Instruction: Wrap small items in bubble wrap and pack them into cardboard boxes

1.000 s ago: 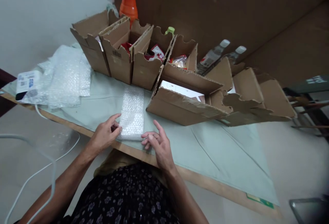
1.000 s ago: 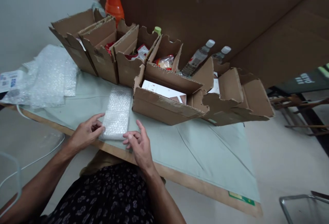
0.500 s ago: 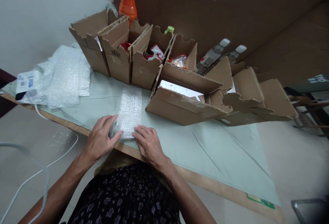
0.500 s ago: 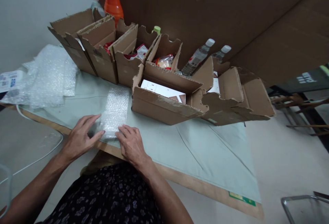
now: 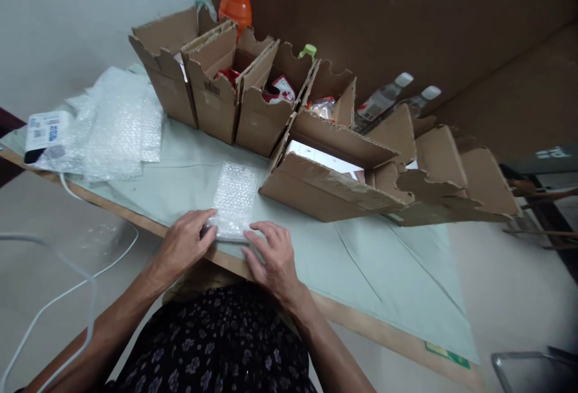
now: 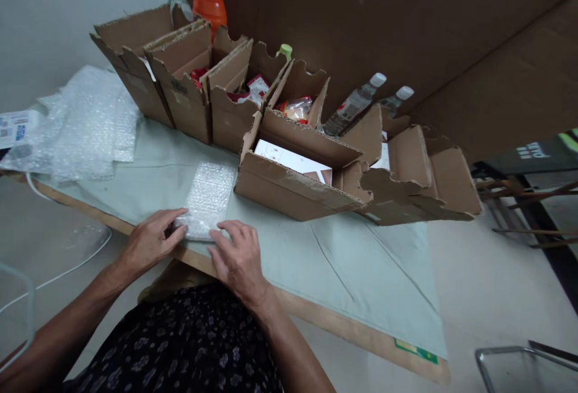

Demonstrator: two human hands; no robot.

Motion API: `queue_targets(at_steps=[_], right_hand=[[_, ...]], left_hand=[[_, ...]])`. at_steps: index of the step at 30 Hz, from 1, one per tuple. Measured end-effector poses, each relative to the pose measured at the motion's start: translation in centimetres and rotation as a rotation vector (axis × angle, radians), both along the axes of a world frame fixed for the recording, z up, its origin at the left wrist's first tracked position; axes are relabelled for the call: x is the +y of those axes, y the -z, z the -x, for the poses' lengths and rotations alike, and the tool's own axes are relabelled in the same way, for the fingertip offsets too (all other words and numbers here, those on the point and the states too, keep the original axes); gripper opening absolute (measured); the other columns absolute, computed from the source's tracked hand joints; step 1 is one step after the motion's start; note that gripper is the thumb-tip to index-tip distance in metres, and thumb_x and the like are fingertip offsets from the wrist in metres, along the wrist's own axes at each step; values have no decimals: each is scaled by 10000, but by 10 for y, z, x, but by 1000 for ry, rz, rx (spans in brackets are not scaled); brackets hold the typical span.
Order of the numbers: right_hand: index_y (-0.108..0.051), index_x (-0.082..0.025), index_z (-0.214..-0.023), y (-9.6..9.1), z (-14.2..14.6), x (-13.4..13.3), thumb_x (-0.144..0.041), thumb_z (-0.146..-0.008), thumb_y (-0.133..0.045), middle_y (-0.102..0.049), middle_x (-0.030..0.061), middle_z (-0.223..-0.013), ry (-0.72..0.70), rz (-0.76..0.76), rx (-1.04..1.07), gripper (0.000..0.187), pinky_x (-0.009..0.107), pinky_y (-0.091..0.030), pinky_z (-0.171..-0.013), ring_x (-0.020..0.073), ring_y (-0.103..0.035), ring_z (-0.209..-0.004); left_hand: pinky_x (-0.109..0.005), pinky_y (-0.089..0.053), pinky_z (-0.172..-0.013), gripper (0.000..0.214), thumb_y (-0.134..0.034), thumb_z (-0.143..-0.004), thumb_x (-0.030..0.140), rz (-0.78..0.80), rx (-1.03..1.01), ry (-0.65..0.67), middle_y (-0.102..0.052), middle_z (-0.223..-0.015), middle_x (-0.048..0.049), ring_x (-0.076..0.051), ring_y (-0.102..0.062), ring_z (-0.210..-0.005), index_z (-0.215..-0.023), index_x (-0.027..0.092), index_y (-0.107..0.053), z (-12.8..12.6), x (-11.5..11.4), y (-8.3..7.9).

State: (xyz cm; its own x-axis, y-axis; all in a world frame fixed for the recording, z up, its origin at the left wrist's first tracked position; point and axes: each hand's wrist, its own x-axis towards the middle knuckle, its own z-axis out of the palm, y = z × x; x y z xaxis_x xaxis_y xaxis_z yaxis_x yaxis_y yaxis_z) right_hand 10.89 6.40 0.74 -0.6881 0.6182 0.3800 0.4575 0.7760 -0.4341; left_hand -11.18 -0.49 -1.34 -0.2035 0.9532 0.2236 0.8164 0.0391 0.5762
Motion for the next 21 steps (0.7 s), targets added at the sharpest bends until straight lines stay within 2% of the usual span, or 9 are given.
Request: queue_targets(at_steps=[2,4,7,10,12,15,18,21], right_hand=[[-675,-206,-1248,3,2,2,-242,-965,-613,-673,132,-1353,-104,-12,-111,292,463,-452,-995,305,-554,-1289],[-677,-204,-1243,7,6,6,-210,-974,-598,-692,122,-1339,-143,10,-156,280,466,-439,-1013,300,-544,-1320],[-694,-208,-1202,9,9,8,-177,-1000,-560,-769,87,-1172,-111,119,-76,244,434,-441,-1015,253,-618,-1221],[-698,-210,-1198,6,5,4,-195,-996,-577,-787,65,-1091,-76,258,4,236,395,-468,-985,216,-672,-1068],[-688,-214,-1223,3,1,1,-220,-996,-576,-772,73,-1124,-19,271,6,253,397,-476,-974,223,-665,-1062],[-661,-206,-1272,-1,-1,-1,-258,-982,-589,-714,115,-1254,75,157,-26,303,436,-455,-1008,270,-603,-1194],[-642,-193,-1307,0,4,2,-271,-946,-649,-643,141,-1390,-22,71,-125,369,475,-423,-1052,310,-527,-1311],[-648,-185,-1298,2,12,9,-226,-947,-652,-676,132,-1357,-118,92,-203,354,482,-417,-1058,308,-518,-1336]], left_hand=[[-376,-545,-807,321,-556,-942,279,-40,34,-4,-712,-933,-92,-243,-668,-850,-1189,126,-694,0,1,1],[-401,-539,-877,317,-568,-958,308,-105,57,5,-698,-1034,-120,-267,-660,-974,-1196,134,-684,0,-2,-2],[-431,-497,-992,322,-607,-951,309,-176,38,127,-671,-1209,-135,-283,-619,-1143,-1238,169,-651,0,-13,-12],[-390,-496,-954,326,-569,-972,226,-140,-17,241,-710,-1136,-87,-230,-648,-1065,-1295,192,-601,-1,-21,-18],[-364,-508,-875,319,-543,-989,214,-110,-20,220,-727,-1030,-63,-205,-659,-935,-1302,184,-595,-1,-18,-15],[-393,-516,-832,308,-547,-993,268,-111,41,143,-728,-1003,-84,-236,-646,-897,-1269,153,-621,-1,-3,-4],[-447,-518,-865,306,-551,-989,303,-128,106,75,-718,-1029,-121,-285,-636,-951,-1221,132,-651,-1,9,5],[-468,-511,-909,309,-554,-986,308,-176,119,43,-696,-1099,-147,-301,-627,-1017,-1215,129,-658,-2,6,3]])
